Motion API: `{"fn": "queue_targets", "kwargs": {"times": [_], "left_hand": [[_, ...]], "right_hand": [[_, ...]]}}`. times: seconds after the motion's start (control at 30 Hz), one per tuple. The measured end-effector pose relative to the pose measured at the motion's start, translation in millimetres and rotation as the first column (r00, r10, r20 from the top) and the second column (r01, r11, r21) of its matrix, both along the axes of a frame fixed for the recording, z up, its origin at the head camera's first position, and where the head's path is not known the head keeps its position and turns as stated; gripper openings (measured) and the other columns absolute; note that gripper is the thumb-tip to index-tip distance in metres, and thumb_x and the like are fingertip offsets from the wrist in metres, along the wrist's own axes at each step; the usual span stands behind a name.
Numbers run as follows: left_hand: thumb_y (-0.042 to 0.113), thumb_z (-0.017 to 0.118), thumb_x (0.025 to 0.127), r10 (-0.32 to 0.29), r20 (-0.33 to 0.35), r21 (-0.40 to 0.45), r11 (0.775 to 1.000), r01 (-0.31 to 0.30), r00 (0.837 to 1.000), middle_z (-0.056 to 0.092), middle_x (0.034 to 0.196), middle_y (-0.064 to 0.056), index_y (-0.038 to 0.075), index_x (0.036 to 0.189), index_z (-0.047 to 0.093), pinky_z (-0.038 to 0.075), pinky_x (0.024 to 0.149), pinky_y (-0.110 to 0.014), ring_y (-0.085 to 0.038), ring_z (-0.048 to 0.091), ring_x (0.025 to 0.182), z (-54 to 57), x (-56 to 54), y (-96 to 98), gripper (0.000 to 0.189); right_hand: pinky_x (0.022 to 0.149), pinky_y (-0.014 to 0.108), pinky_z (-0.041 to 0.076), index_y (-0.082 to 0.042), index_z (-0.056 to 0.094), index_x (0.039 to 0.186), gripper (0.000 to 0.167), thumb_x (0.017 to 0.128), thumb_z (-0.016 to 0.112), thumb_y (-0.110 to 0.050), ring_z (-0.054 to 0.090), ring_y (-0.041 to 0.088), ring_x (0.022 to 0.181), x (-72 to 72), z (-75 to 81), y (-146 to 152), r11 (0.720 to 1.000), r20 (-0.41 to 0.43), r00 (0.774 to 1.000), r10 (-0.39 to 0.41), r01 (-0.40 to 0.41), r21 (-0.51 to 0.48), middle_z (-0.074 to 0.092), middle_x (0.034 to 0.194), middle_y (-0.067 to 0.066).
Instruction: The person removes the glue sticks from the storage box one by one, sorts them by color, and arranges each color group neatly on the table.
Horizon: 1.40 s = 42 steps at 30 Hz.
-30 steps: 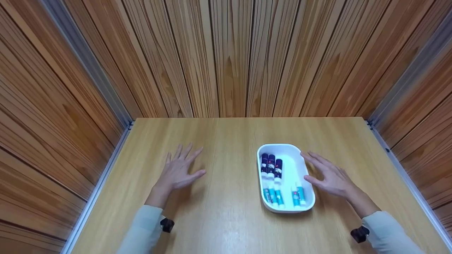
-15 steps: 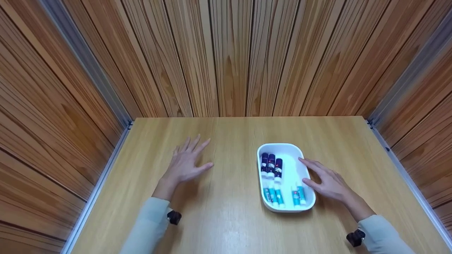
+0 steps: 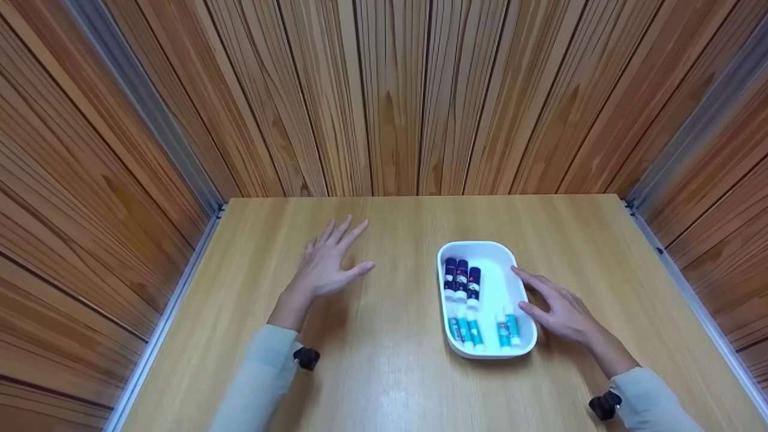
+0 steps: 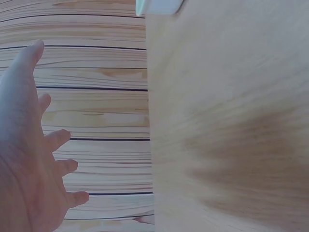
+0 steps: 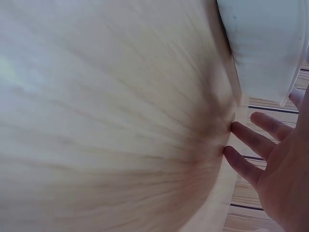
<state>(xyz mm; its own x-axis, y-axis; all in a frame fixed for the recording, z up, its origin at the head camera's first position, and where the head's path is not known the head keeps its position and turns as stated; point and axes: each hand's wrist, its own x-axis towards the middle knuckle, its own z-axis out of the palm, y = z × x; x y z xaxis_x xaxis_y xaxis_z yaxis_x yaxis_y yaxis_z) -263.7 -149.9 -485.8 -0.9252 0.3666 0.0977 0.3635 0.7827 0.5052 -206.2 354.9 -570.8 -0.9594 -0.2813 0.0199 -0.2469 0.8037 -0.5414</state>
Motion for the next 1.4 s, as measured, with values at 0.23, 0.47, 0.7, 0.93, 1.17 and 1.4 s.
{"fn": "queue_targets", "kwargs": {"times": [0.23,0.47,0.7,0.93,1.17,1.4], "left_hand": [[0.068,0.061,0.105,-0.018,-0.006,0.023,1.000,0.018,1.000,0.018,0.192,-0.007,0.041,0.179,0.027,0.008,0.132,-0.090,-0.046,0.002,0.179,11.2,-5.7,8.7,0.086],[0.071,0.057,0.105,-0.036,0.021,0.029,0.999,0.036,0.999,0.014,0.193,-0.003,0.044,0.179,0.023,0.004,0.133,-0.090,-0.043,-0.003,0.180,20.1,-9.9,16.5,0.086],[0.068,0.058,0.106,-0.054,0.034,0.068,0.996,0.052,0.998,0.014,0.192,-0.002,0.042,0.180,0.024,0.002,0.134,-0.089,-0.041,-0.005,0.180,30.1,-12.2,25.7,0.085],[0.070,0.056,0.106,-0.064,0.038,0.065,0.996,0.062,0.997,0.016,0.192,-0.002,0.040,0.180,0.026,0.001,0.135,-0.087,-0.042,-0.004,0.180,40.7,-14.9,33.9,0.085],[0.074,0.061,0.101,-0.071,0.029,0.047,0.996,0.069,0.997,0.019,0.192,-0.003,0.042,0.180,0.024,0.001,0.138,-0.082,-0.041,-0.001,0.180,43.9,-17.8,49.3,0.093],[0.073,0.071,0.096,-0.102,0.008,0.019,0.995,0.102,0.995,0.026,0.190,-0.005,0.039,0.180,0.026,0.010,0.140,-0.079,-0.041,0.016,0.179,44.7,-21.3,76.2,0.100]], "right_hand": [[0.125,0.087,0.034,-0.028,0.034,0.178,0.074,0.112,0.064,-0.041,0.042,0.055,0.165,1.8,-2.0,0,1.000,0.002,1.000,0.006,-0.006,-0.020,0.040,0.183,0.020],[0.125,0.089,0.032,-0.030,0.030,0.180,0.075,0.113,0.062,-0.042,0.041,0.056,0.165,4.5,-6.1,0,0.999,0.019,1.000,-0.001,0.002,-0.044,0.037,0.184,0.020],[0.125,0.089,0.031,-0.029,0.028,0.180,0.074,0.115,0.061,-0.040,0.040,0.056,0.166,3.3,-4.5,4,0.994,0.059,0.998,0.025,-0.018,-0.103,0.041,0.181,0.022],[0.124,0.086,0.037,-0.026,0.026,0.177,0.074,0.114,0.063,-0.036,0.052,0.056,0.158,-1.9,-1.1,5,0.983,0.119,0.991,0.064,-0.042,-0.180,0.054,0.170,0.028],[0.124,0.082,0.042,-0.022,0.026,0.177,0.072,0.115,0.062,-0.029,0.055,0.056,0.154,-3.3,-1.3,6,0.978,0.130,0.988,0.080,-0.052,-0.203,0.057,0.166,0.031],[0.123,0.082,0.042,-0.022,0.025,0.177,0.072,0.115,0.062,-0.029,0.056,0.056,0.154,-3.2,-0.7,9,0.972,0.124,0.987,0.105,-0.076,-0.221,0.057,0.166,0.031]]}}
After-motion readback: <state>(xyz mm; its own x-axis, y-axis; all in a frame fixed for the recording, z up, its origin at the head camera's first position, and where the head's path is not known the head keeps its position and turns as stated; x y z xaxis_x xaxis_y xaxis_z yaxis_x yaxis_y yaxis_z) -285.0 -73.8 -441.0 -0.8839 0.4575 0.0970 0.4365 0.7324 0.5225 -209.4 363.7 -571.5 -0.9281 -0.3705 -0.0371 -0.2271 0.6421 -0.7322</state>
